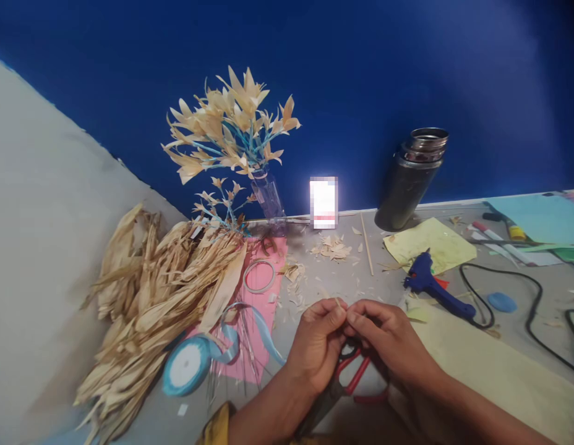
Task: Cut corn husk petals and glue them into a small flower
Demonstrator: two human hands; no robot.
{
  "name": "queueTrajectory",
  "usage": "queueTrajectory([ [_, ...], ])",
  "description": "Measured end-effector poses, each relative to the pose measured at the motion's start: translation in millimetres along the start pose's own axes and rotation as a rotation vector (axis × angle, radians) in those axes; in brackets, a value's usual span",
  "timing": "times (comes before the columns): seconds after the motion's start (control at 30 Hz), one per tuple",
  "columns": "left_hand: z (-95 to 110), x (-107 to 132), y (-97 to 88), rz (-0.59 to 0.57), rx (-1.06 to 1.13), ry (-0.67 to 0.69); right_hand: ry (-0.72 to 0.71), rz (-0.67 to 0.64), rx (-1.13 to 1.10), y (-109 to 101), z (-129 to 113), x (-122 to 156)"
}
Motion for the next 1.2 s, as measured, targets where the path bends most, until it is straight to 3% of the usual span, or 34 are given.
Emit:
queueTrajectory([
  [0.2,1.7,-1.0,-1.5,-0.045,-0.03,-0.021,0.049,-0.157,-0.171,1.8,2.8,-0.5],
  [0.4,1.0,-0.1,-1.2,-0.07,-0.059,-0.039,0.058,-0.107,-0.147,0.2,-0.4,-0.8],
  [0.67,13.8,0.5,0.5,-0.061,-0.359,0.064,0.071,-0.11,-0.128,-13.2,-10.3,-1.3],
  [0.9,7.4,1.0,0.7,-0.036,-0.231,0.034,0.134,-0.122,-0.279,-8.7,-3.0,-3.8],
  [1.07,10.6,-0.7,0.8,-0.056,-0.185,0.04,0.064,-0.092,-0.104,-9.6,-7.4,-2.8],
  [1.2,30.7,-3.0,-2.0,0.008,-0.172,0.095,-0.138,-0.012,0.287,-11.5,-6.8,-2.0],
])
Point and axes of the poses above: each hand's wrist, its own x-axis away from the middle knuckle, its own y-axis out of the palm, z = x × y, the point moved 1 cm from there along -x, towards the middle knuckle, and after that the axes turned 5 degrees about x, right-handed, at the moved point
